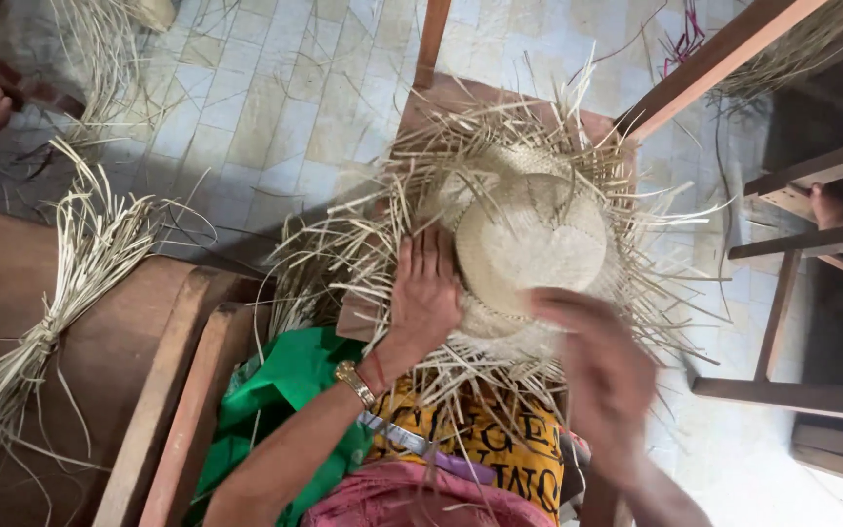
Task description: Trimming the excess straw from the brim of a handmade woven hat using a knife
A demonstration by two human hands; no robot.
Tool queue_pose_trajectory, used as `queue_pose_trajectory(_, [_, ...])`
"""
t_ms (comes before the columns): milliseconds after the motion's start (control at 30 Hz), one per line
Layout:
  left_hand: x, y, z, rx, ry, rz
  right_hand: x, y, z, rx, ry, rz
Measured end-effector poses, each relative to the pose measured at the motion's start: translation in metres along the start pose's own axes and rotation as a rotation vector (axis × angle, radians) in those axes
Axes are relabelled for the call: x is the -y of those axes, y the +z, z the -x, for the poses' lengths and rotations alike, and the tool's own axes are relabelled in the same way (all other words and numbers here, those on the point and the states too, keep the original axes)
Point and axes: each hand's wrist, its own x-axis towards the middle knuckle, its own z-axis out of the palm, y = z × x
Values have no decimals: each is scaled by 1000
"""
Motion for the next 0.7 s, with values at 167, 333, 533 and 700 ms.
queue_pose_trajectory(167, [0, 38, 8, -64, 100, -117, -83, 88, 11, 155, -40, 104])
queue_pose_trajectory(333, [14, 66, 9, -7, 177, -363, -102, 100, 23, 194, -115, 265])
queue_pose_trajectory(533, [39, 56, -23, -47, 266, 95, -106, 101, 28, 231, 148, 208])
queue_pose_trajectory(700, [49, 64, -63, -245, 376, 104, -108, 103, 27, 225, 151, 206])
